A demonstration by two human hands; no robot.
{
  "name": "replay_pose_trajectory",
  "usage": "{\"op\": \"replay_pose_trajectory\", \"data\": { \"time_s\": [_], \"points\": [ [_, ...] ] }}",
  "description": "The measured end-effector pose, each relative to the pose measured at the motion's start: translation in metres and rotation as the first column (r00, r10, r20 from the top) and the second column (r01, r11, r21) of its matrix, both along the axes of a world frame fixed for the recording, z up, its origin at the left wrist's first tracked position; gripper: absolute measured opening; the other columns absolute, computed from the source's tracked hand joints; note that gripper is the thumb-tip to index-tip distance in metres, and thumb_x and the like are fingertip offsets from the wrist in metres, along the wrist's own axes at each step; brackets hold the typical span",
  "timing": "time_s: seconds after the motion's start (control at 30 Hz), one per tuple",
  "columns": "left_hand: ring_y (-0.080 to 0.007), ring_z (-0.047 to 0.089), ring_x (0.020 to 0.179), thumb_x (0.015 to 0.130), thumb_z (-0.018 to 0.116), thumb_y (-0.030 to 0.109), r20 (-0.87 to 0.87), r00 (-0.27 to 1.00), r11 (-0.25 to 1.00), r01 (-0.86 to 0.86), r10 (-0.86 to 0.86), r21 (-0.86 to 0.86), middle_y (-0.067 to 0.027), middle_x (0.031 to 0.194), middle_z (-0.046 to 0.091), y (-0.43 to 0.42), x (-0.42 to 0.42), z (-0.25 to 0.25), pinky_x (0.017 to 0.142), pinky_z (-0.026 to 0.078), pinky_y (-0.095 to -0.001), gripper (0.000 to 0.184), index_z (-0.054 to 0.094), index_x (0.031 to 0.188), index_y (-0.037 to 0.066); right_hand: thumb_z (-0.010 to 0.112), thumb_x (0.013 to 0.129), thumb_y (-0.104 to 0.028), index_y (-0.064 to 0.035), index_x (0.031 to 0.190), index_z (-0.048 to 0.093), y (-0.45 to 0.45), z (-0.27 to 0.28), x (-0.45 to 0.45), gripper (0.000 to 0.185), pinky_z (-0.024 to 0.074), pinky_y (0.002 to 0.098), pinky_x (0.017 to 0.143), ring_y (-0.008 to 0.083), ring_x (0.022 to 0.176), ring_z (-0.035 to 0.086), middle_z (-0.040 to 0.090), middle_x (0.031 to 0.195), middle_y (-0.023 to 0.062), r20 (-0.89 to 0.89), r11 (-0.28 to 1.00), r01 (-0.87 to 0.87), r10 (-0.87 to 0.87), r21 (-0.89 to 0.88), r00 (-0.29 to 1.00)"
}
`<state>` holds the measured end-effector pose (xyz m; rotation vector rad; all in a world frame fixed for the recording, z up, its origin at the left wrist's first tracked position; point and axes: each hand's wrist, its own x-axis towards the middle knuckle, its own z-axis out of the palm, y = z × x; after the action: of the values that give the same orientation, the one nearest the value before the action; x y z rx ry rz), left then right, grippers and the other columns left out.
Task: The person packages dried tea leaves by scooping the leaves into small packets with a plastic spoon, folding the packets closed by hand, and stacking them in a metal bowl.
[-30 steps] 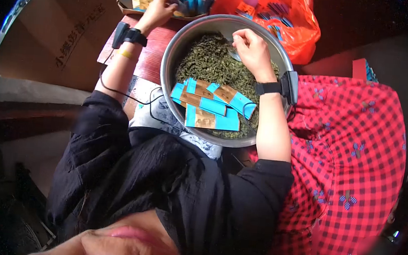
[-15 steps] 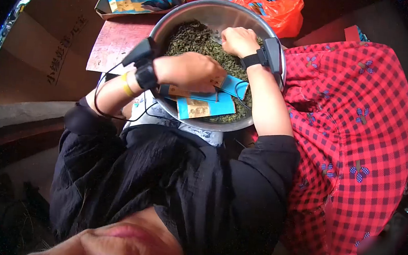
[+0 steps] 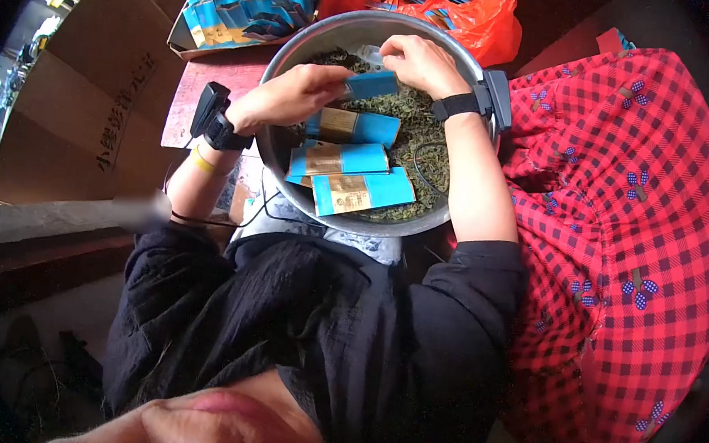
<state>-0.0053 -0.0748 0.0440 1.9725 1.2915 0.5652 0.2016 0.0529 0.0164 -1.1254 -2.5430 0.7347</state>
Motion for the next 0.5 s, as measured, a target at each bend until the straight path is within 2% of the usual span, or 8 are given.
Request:
{"op": "replay_pose_trajectory", "data": {
  "time_s": [0.07,0.13,0.2,0.23,0.3,0.33,0.4,0.5],
  "points": [
    [-0.0134,0.060,0.088,0.097,0.051,0.011,0.043,0.998,0.998,-0.046,0.048,-0.032,-0.0110,0.093,0.066,0.002,-0.009,-0.011,0.079,0.049,-0.0297,0.028,0.056,0.122,0.000,0.057,0.084,-0.018,-0.0101,0.100,0.065,0.002,-0.005,-0.002,0.019,0.0505,0.0379,0.075,0.0281,0.087,0.066,0.069,0.089,0.0124,-0.036,0.996,0.081,-0.080,0.042,0.996],
    [-0.0092,0.055,0.092,0.097,0.050,0.008,0.243,0.961,0.991,-0.118,0.129,-0.060,-0.0062,0.097,0.064,0.001,-0.013,-0.023,0.083,0.047,-0.0265,0.029,0.054,0.125,-0.001,0.058,0.082,-0.019,-0.0124,0.097,0.067,-0.003,0.003,-0.004,0.019,0.0504,0.0399,0.078,0.0287,0.090,0.066,0.070,0.091,0.0106,0.056,0.995,0.096,-0.097,0.020,0.994],
    [-0.0095,0.055,0.093,0.097,0.050,0.008,0.218,0.961,0.984,-0.159,0.173,-0.078,-0.0062,0.098,0.064,-0.001,-0.014,-0.035,0.084,0.047,-0.0261,0.029,0.054,0.124,-0.002,0.060,0.079,-0.021,-0.0148,0.094,0.068,-0.011,0.004,-0.005,0.018,0.0502,0.0422,0.081,0.0303,0.095,0.066,0.070,0.093,0.0085,0.152,0.996,0.086,-0.084,-0.002,0.985],
    [-0.0099,0.056,0.094,0.098,0.049,0.008,0.189,0.959,0.975,-0.199,0.214,-0.095,-0.0063,0.100,0.064,-0.002,-0.015,-0.037,0.085,0.047,-0.0257,0.029,0.054,0.124,-0.003,0.065,0.077,-0.021,-0.0139,0.095,0.068,-0.012,0.001,-0.006,0.019,0.0509,0.0395,0.080,0.0245,0.089,0.068,0.070,0.091,0.0090,0.161,0.998,0.052,-0.044,-0.044,0.986],
    [-0.0096,0.055,0.095,0.098,0.048,0.008,0.173,0.957,0.971,-0.218,0.232,-0.098,-0.0053,0.100,0.064,-0.005,-0.014,-0.035,0.086,0.046,-0.0255,0.029,0.053,0.125,-0.002,0.065,0.084,-0.013,-0.0039,0.094,0.064,-0.006,-0.016,-0.011,0.014,0.0502,0.0317,0.067,0.0148,0.073,0.063,0.068,0.080,0.0029,-0.139,0.943,-0.253,0.226,-0.217,0.964],
    [-0.0097,0.055,0.096,0.098,0.048,0.009,0.174,0.953,0.968,-0.234,0.246,-0.089,-0.0051,0.101,0.063,-0.006,-0.014,-0.032,0.086,0.046,-0.0253,0.029,0.054,0.125,-0.002,0.065,0.084,-0.013,-0.0039,0.094,0.064,-0.006,-0.017,-0.013,0.014,0.0502,0.0317,0.067,0.0148,0.073,0.063,0.068,0.080,0.0029,-0.137,0.941,-0.257,0.231,-0.219,0.963],
    [-0.0098,0.055,0.097,0.098,0.048,0.009,0.176,0.948,0.963,-0.256,0.266,-0.081,-0.0049,0.102,0.063,-0.006,-0.014,-0.032,0.087,0.046,-0.0252,0.029,0.054,0.125,-0.002,0.063,0.087,-0.011,-0.0019,0.093,0.066,-0.007,-0.016,-0.016,0.012,0.0493,0.0263,0.063,0.0088,0.072,0.060,0.066,0.080,0.0008,-0.259,0.821,-0.222,0.094,-0.526,0.961],
    [-0.0096,0.055,0.097,0.098,0.049,0.009,0.365,0.878,0.950,-0.303,0.308,-0.073,-0.0047,0.103,0.063,-0.004,-0.014,-0.036,0.087,0.045,-0.0246,0.030,0.055,0.124,-0.003,0.065,0.086,-0.014,0.0002,0.090,0.067,0.000,-0.014,-0.015,0.015,0.0471,0.0235,0.059,0.0079,0.068,0.059,0.066,0.077,0.0005,-0.352,0.820,-0.187,-0.018,-0.540,0.936]
  ]
}}
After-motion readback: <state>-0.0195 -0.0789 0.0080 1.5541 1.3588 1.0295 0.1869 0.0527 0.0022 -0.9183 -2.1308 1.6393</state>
